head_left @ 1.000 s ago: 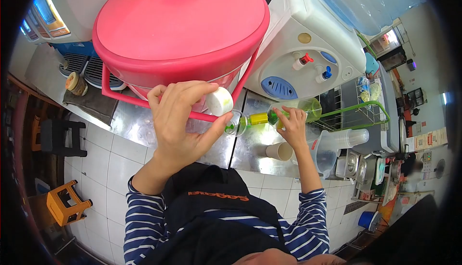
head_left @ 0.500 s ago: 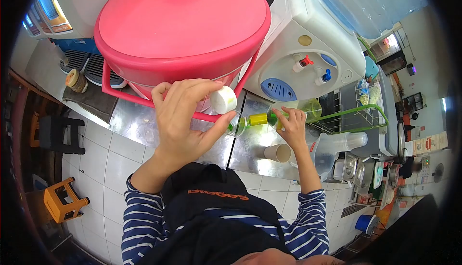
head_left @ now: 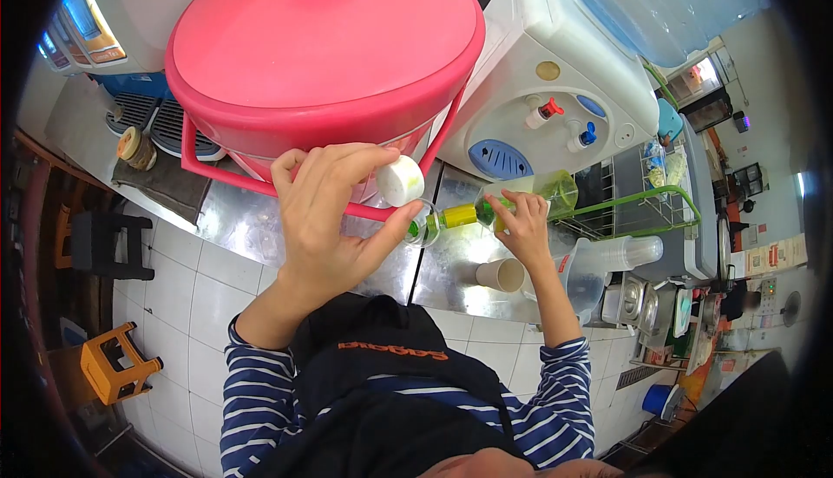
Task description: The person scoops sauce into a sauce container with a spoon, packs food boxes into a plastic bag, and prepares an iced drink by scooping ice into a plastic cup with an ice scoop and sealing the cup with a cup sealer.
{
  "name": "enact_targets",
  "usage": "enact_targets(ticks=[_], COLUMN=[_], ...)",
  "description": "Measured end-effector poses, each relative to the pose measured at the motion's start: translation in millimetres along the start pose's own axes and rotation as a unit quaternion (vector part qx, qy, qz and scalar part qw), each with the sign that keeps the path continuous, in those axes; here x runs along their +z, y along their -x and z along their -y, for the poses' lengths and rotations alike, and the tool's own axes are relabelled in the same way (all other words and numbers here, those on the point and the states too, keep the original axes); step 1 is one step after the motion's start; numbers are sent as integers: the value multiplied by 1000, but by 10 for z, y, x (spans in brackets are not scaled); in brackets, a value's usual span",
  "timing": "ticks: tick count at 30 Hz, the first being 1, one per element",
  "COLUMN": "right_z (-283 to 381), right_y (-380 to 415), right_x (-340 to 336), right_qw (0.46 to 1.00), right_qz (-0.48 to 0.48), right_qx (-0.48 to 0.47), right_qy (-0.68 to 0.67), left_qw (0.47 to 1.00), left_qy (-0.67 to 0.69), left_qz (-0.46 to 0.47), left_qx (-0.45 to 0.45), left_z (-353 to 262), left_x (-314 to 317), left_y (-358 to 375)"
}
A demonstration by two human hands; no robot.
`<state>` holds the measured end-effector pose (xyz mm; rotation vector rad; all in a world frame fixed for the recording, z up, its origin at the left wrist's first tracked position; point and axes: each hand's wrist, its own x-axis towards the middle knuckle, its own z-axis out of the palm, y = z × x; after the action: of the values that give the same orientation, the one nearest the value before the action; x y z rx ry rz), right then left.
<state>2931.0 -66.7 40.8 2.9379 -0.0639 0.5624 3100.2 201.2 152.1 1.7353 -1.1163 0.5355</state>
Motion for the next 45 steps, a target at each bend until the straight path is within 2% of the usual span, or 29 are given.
enact_targets(ticks=[20,22,23,24,25,26,28,30,32,34,36,39,42,45], right_z=[10,-27,-40,-60,-80,-88,-85,-82,-77,-64,-66,-120,-155,-249], right_y=[-52,-25,-4,25,49,64,81,70,75,101,154,266,297,337], right_x=[115,130,160,198,218,223,236,211,174,134,110,164,98,-7], right_qw=[999,993,993,981,964,964,918,911,903,881,875,855,847,860], right_qz=[-18,-5,-7,-11,-15,-18,-39,-56,-77,-88,-100,-133,-154,-172], right_qx=[-4,70,72,113,152,153,221,222,225,245,260,256,261,276], right_qy=[-27,-92,-92,-156,-219,-218,-326,-344,-358,-395,-396,-430,-436,-393], left_qw=[1000,1000,999,999,995,986,982,964,965,953,953,946,926,928], left_qy=[-1,15,31,32,97,162,178,194,196,217,219,207,232,225], left_qz=[0,-4,-8,-8,18,44,67,156,158,185,188,216,279,292], left_qx=[1,16,31,34,14,-6,1,-90,-77,-104,-92,-124,-103,-58], left_z=[7,-18,-44,-81,-128,-184,-268,-255,-191,-164,-209,-289,-339,-427], left_x=[31,81,122,193,292,381,546,813,1091,1268,1311,1370,1471,1557], left_y=[-12,-41,-61,-62,-51,-58,-104,-48,-17,-17,-92,-187,-294,-414])
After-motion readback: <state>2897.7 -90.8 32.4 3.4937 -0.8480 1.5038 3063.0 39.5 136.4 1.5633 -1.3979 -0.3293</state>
